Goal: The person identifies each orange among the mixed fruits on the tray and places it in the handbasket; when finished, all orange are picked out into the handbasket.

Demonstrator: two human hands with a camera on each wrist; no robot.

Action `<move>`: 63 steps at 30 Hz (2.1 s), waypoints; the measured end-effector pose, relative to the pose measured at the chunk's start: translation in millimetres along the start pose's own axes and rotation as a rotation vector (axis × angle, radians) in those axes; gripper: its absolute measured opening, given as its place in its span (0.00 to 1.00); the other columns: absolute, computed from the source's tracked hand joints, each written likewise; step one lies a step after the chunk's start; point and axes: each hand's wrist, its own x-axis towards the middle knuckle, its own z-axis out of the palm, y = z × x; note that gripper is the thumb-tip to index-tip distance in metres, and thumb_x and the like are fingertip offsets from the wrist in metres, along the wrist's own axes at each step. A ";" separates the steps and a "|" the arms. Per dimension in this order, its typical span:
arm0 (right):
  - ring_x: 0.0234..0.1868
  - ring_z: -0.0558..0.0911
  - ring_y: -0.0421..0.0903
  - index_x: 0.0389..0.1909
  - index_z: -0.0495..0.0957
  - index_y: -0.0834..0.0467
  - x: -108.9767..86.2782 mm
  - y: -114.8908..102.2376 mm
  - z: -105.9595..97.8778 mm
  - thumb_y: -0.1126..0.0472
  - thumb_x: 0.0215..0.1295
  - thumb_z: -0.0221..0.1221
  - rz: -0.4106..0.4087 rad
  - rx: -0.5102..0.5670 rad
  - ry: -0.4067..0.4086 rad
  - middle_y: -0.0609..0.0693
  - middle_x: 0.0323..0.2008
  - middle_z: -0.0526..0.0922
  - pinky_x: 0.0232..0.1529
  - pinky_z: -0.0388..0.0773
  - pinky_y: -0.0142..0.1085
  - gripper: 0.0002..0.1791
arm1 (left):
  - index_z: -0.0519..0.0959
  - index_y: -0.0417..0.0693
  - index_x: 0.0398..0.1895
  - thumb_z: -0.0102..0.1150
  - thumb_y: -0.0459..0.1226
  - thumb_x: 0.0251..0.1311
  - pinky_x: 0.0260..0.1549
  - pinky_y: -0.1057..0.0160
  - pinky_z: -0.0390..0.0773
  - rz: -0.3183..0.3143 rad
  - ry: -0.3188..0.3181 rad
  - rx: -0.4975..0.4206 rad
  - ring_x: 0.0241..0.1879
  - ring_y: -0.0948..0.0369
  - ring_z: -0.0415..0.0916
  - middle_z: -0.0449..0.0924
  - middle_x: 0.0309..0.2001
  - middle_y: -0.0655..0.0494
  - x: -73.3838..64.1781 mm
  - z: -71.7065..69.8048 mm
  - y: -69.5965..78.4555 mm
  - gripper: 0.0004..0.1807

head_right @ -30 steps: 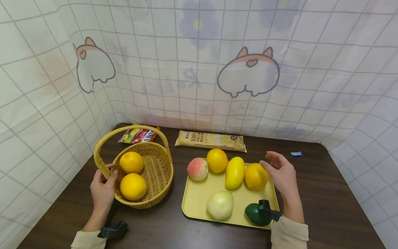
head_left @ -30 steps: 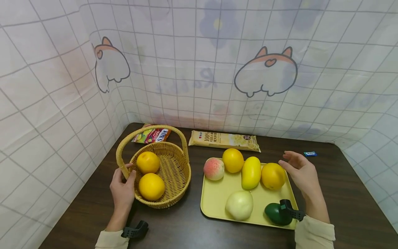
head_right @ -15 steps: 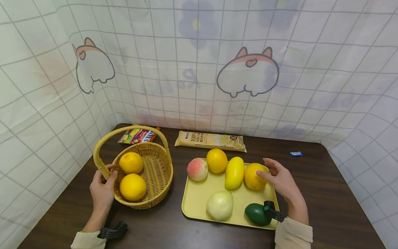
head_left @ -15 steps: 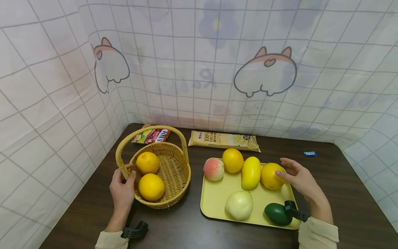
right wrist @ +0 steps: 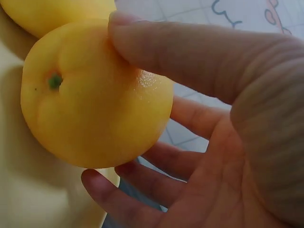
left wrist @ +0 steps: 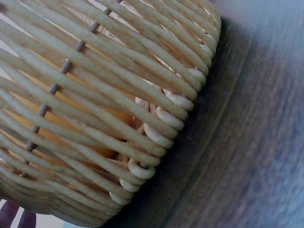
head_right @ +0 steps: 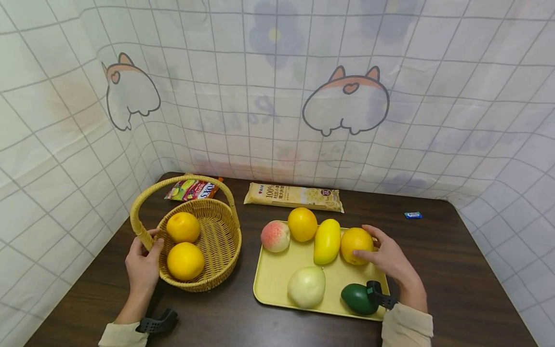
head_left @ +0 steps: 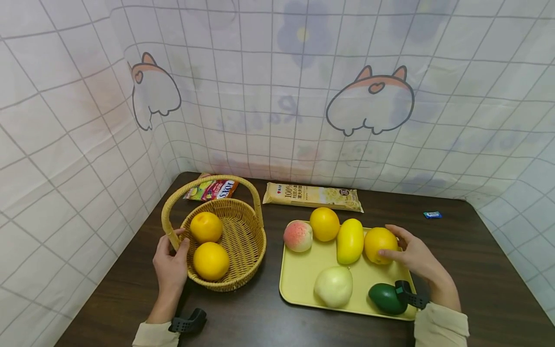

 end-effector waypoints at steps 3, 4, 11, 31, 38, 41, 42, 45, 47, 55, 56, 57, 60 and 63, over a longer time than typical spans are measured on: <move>0.62 0.67 0.67 0.76 0.47 0.63 0.6 2.0 1.6 0.47 0.61 0.65 0.010 -0.025 -0.014 0.71 0.69 0.58 0.58 0.67 0.60 0.51 | 0.78 0.32 0.51 0.58 0.27 0.64 0.34 0.73 0.65 0.000 -0.002 0.002 0.35 0.68 0.67 0.75 0.44 0.37 -0.2 0.0 2.2 0.13; 0.61 0.68 0.67 0.76 0.46 0.63 1.2 3.0 2.4 0.47 0.61 0.66 0.012 -0.036 -0.021 0.71 0.68 0.59 0.57 0.68 0.60 0.52 | 0.78 0.32 0.51 0.58 0.27 0.64 0.34 0.73 0.65 -0.002 -0.001 0.002 0.34 0.68 0.67 0.75 0.44 0.37 -0.1 0.0 1.9 0.13; 0.56 0.72 0.63 0.76 0.44 0.63 4.1 5.4 6.3 0.46 0.59 0.67 0.037 -0.084 -0.024 0.72 0.65 0.62 0.52 0.71 0.55 0.55 | 0.79 0.37 0.52 0.59 0.29 0.64 0.35 0.71 0.65 -0.024 0.004 0.005 0.37 0.67 0.68 0.76 0.46 0.42 3.4 1.9 -18.0 0.13; 0.57 0.71 0.63 0.76 0.44 0.62 -10.5 -29.7 -8.8 0.46 0.60 0.66 0.046 -0.068 0.113 0.71 0.65 0.63 0.52 0.73 0.53 0.54 | 0.81 0.43 0.51 0.60 0.31 0.64 0.35 0.71 0.67 -0.010 0.017 -0.005 0.37 0.65 0.70 0.77 0.44 0.51 7.3 4.9 -43.4 0.13; 0.56 0.72 0.62 0.78 0.41 0.58 -18.0 -56.4 -10.9 0.45 0.63 0.63 -0.005 -0.060 0.183 0.69 0.66 0.62 0.50 0.73 0.52 0.53 | 0.81 0.43 0.51 0.60 0.32 0.64 0.37 0.70 0.67 -0.015 0.016 -0.006 0.38 0.65 0.70 0.77 0.45 0.49 6.6 4.6 -41.8 0.12; 0.56 0.72 0.62 0.78 0.42 0.55 -21.5 -70.5 -8.0 0.44 0.62 0.63 -0.015 -0.065 0.204 0.67 0.66 0.62 0.49 0.72 0.52 0.53 | 0.81 0.43 0.51 0.60 0.31 0.64 0.36 0.71 0.67 -0.011 0.013 -0.008 0.38 0.65 0.69 0.77 0.45 0.48 6.4 4.2 -40.5 0.13; 0.56 0.73 0.62 0.78 0.42 0.54 -22.3 -75.3 -6.5 0.44 0.62 0.64 -0.020 -0.058 0.209 0.67 0.67 0.63 0.49 0.72 0.52 0.53 | 0.81 0.43 0.51 0.60 0.32 0.64 0.36 0.71 0.66 -0.009 0.011 -0.010 0.38 0.65 0.69 0.77 0.45 0.47 6.4 4.1 -39.9 0.13; 0.58 0.72 0.61 0.78 0.42 0.51 -22.5 -88.5 0.4 0.44 0.62 0.64 -0.043 -0.025 0.207 0.65 0.67 0.63 0.50 0.72 0.54 0.53 | 0.81 0.43 0.51 0.60 0.32 0.64 0.36 0.71 0.67 -0.007 0.007 -0.016 0.37 0.65 0.69 0.77 0.46 0.48 6.6 4.0 -39.4 0.13; 0.59 0.71 0.61 0.78 0.43 0.50 -20.8 -95.4 6.7 0.45 0.62 0.64 -0.063 0.007 0.203 0.63 0.67 0.64 0.52 0.71 0.54 0.51 | 0.81 0.44 0.51 0.60 0.32 0.64 0.36 0.71 0.67 -0.009 0.007 -0.019 0.37 0.65 0.69 0.77 0.45 0.48 6.7 4.1 -39.4 0.13; 0.57 0.73 0.56 0.77 0.48 0.47 -6.4 -109.8 38.2 0.50 0.62 0.65 -0.121 0.118 0.195 0.59 0.66 0.66 0.50 0.74 0.48 0.47 | 0.79 0.37 0.51 0.59 0.29 0.64 0.36 0.72 0.66 -0.004 0.004 -0.001 0.38 0.68 0.68 0.77 0.46 0.42 4.4 3.5 -24.5 0.13; 0.57 0.74 0.56 0.77 0.48 0.47 -5.0 -111.1 41.4 0.50 0.62 0.65 -0.123 0.125 0.195 0.59 0.66 0.66 0.49 0.75 0.47 0.47 | 0.79 0.36 0.51 0.58 0.28 0.64 0.36 0.72 0.66 0.000 0.003 -0.001 0.38 0.68 0.68 0.76 0.46 0.40 3.6 3.0 -19.7 0.13; 0.57 0.74 0.56 0.77 0.48 0.48 -3.7 -112.1 44.3 0.51 0.61 0.65 -0.125 0.129 0.197 0.59 0.66 0.66 0.49 0.75 0.47 0.48 | 0.79 0.34 0.51 0.58 0.28 0.64 0.36 0.72 0.66 0.002 0.002 -0.002 0.38 0.68 0.68 0.76 0.46 0.39 2.7 2.5 -14.6 0.13; 0.58 0.74 0.57 0.76 0.49 0.48 0.3 -115.0 52.9 0.52 0.60 0.66 -0.128 0.138 0.207 0.60 0.66 0.66 0.50 0.76 0.47 0.48 | 0.78 0.31 0.50 0.58 0.27 0.63 0.36 0.73 0.65 0.018 0.001 -0.017 0.37 0.68 0.68 0.75 0.45 0.36 0.6 1.4 -3.9 0.13; 0.58 0.74 0.57 0.76 0.51 0.48 4.9 -116.8 62.1 0.53 0.59 0.67 -0.134 0.150 0.220 0.59 0.67 0.65 0.50 0.76 0.48 0.48 | 0.78 0.31 0.50 0.58 0.27 0.63 0.36 0.74 0.66 0.014 0.000 -0.020 0.37 0.68 0.68 0.75 0.45 0.35 -0.2 0.7 0.1 0.13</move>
